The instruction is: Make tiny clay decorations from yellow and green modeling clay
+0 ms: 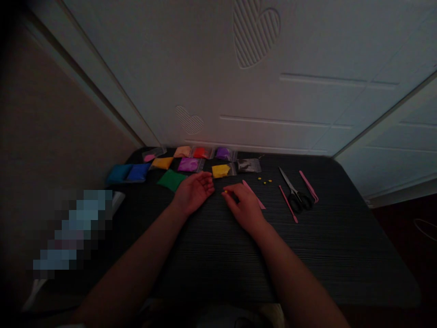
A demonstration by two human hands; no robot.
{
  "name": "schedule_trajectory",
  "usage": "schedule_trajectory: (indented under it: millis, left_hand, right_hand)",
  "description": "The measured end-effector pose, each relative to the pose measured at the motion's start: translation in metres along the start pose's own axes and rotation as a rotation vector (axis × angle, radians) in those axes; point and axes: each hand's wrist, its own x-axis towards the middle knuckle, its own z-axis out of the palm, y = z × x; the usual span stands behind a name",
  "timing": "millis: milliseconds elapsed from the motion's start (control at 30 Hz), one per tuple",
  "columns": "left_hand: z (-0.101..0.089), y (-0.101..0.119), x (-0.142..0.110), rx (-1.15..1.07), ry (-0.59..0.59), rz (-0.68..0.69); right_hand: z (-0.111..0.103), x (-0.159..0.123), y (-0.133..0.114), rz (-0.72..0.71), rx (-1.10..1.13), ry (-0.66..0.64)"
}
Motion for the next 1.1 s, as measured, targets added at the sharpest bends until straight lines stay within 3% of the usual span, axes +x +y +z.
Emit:
schedule_trajectory:
  millis: [700,1100]
  left_hand:
    - [0.0008,0.0,-0.0002,0.0,0.01,-0.007]
    - [0.0008,-0.0002,-0.0009,0.001,0.003,0.001]
  right_hand:
    - [0.0006,0.0005,0.0023,-0.01,0.012,0.017]
    - [0.0036,-0.0016,0.0033,0.078,0.064,0.028]
